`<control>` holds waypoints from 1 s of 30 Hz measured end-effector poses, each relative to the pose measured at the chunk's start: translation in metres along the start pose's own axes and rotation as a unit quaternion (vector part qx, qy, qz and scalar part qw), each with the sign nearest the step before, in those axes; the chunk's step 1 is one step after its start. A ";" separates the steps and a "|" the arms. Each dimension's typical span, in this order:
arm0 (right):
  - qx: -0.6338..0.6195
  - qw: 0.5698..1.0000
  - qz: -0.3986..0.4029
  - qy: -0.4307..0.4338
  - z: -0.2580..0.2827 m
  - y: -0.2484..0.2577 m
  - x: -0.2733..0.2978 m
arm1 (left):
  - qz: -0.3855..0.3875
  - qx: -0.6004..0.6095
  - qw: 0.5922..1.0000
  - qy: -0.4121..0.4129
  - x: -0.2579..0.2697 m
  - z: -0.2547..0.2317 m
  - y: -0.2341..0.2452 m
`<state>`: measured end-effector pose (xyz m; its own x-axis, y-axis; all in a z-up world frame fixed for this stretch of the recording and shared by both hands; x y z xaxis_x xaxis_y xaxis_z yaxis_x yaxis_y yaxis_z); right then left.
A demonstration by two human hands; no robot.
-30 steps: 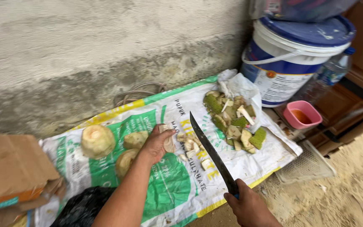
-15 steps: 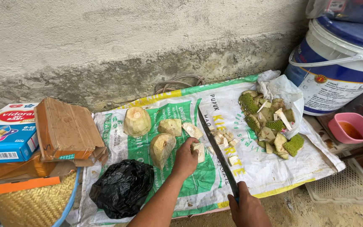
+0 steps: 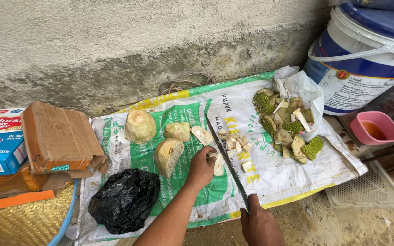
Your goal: The person cuts a jackfruit into small pieces on a plastic sack using a knife, moving the cut pieces into a pile.
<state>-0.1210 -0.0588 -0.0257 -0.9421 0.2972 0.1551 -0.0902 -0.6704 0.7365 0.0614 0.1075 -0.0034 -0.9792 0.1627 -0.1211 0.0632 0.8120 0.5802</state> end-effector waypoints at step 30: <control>0.029 0.993 0.086 -0.075 -0.009 -0.004 0.022 | -0.075 -0.083 0.993 -0.044 -0.005 -0.026 0.012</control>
<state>-0.1446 -0.0552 -0.0308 -0.8830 0.2821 0.3751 0.0912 -0.6809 0.7267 0.0626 0.1024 0.0251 -0.9539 0.1012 -0.2826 -0.1223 0.7289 0.6736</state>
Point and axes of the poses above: each hand's wrist, its own x-axis away from the middle knuckle, its own y-axis out of the back of the hand, z = x × y, the point moved 9 cm from there along -x, towards the middle knuckle, and after that the axes turned 11 degrees about -x, right-handed, at the moved point
